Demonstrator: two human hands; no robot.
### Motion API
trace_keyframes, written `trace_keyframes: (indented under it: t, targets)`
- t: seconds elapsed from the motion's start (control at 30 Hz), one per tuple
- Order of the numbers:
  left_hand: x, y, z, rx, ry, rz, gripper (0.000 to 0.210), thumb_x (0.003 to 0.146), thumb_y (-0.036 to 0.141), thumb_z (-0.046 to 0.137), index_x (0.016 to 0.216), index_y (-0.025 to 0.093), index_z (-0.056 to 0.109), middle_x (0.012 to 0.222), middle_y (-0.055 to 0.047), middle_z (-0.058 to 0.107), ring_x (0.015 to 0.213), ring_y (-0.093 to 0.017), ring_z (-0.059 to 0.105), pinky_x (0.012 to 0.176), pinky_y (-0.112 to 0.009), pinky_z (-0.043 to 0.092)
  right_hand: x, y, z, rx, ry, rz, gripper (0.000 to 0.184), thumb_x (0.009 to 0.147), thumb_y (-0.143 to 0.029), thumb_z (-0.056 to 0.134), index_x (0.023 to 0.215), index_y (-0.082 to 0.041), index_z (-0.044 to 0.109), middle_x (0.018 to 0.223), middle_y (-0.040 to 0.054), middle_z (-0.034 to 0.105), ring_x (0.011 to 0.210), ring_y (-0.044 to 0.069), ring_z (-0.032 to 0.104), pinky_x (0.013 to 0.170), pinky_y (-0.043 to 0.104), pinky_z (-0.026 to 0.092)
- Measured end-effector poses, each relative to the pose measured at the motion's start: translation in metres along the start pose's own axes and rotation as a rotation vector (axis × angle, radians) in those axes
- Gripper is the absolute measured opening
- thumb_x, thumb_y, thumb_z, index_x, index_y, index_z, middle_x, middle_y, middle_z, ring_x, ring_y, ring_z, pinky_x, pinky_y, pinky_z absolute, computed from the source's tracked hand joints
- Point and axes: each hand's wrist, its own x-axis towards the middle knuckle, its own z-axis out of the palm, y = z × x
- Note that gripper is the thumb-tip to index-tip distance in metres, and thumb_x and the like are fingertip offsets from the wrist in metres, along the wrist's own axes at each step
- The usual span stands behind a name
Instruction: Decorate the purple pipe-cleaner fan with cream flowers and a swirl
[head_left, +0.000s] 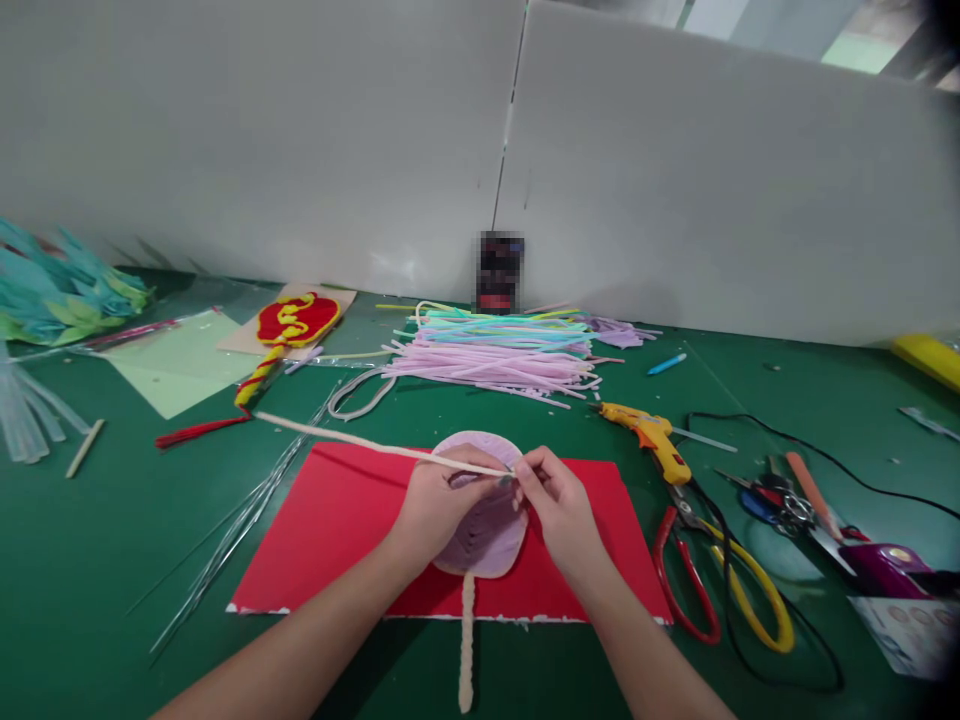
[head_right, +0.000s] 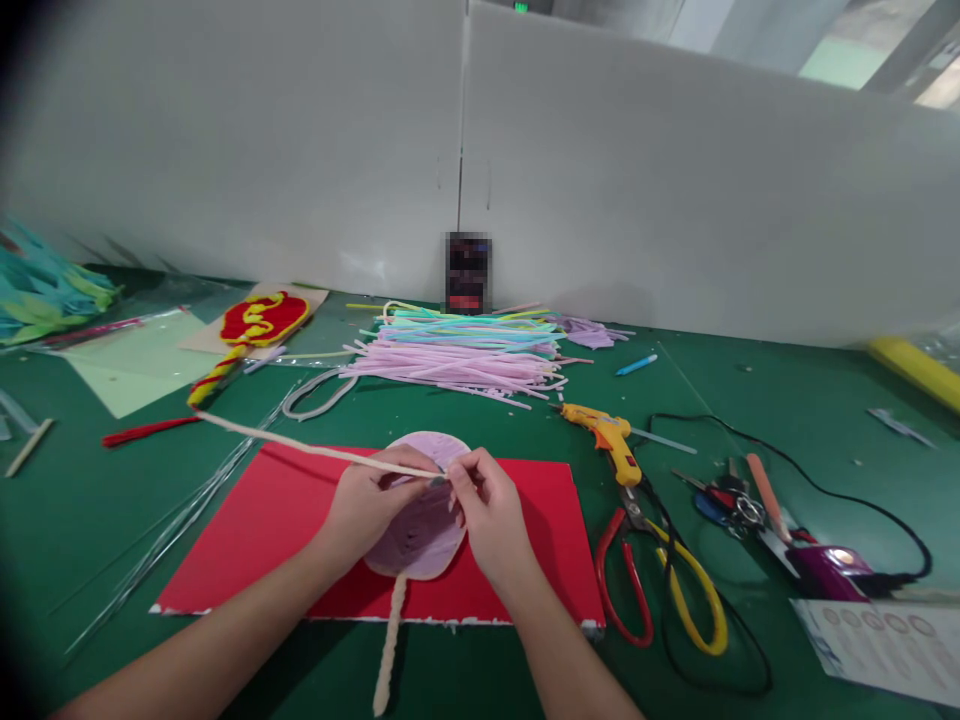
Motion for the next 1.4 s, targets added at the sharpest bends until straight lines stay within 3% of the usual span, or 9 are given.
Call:
trace_keyframes:
  t: [0.5, 0.9, 1.13, 1.4]
  targets:
    - [-0.0066, 0.0029, 0.0039, 0.052, -0.016, 0.029, 0.011, 0.076, 0.024, 0.059, 0.075, 0.018, 0.069, 0.079, -0.002, 0.07, 0.078, -0.017, 0.063, 0.074, -0.026, 0.049, -0.0007, 0.001, 0.0019, 0.044, 0.056, 0.023, 0.026, 0.083, -0.043, 0.05, 0.071, -0.02, 0.046, 0.054, -0.0064, 0.045, 0.045, 0.008, 0.042, 0.044, 0.02, 0.035]
    - [-0.0057, 0.0032, 0.003, 0.091, 0.04, 0.104, 0.008, 0.073, 0.018, 0.061, 0.066, 0.019, 0.067, 0.069, 0.0, 0.068, 0.07, -0.016, 0.061, 0.07, -0.025, 0.048, -0.0014, 0.001, 0.0003, -0.096, 0.021, -0.045, 0.024, 0.086, -0.04, 0.045, 0.072, -0.02, 0.045, 0.058, -0.0054, 0.043, 0.052, 0.009, 0.044, 0.051, 0.021, 0.036]
    - [-0.0051, 0.0026, 0.0046, 0.063, 0.05, 0.047, 0.009, 0.071, 0.015, 0.061, 0.066, 0.019, 0.067, 0.069, 0.0, 0.068, 0.071, -0.014, 0.062, 0.069, -0.023, 0.047, -0.0017, 0.0009, 0.0017, -0.165, 0.059, -0.095, 0.023, 0.087, -0.037, 0.044, 0.072, -0.02, 0.045, 0.06, -0.0051, 0.042, 0.055, 0.01, 0.044, 0.054, 0.021, 0.035]
    - [-0.0037, 0.0057, 0.006, 0.062, 0.081, 0.037, 0.008, 0.068, 0.017, 0.062, 0.063, 0.018, 0.067, 0.066, 0.0, 0.068, 0.067, -0.015, 0.062, 0.067, -0.024, 0.048, -0.0032, 0.0035, 0.0038, -0.133, 0.075, -0.059, 0.024, 0.087, -0.039, 0.044, 0.073, -0.021, 0.045, 0.058, -0.0056, 0.042, 0.053, 0.01, 0.043, 0.053, 0.022, 0.035]
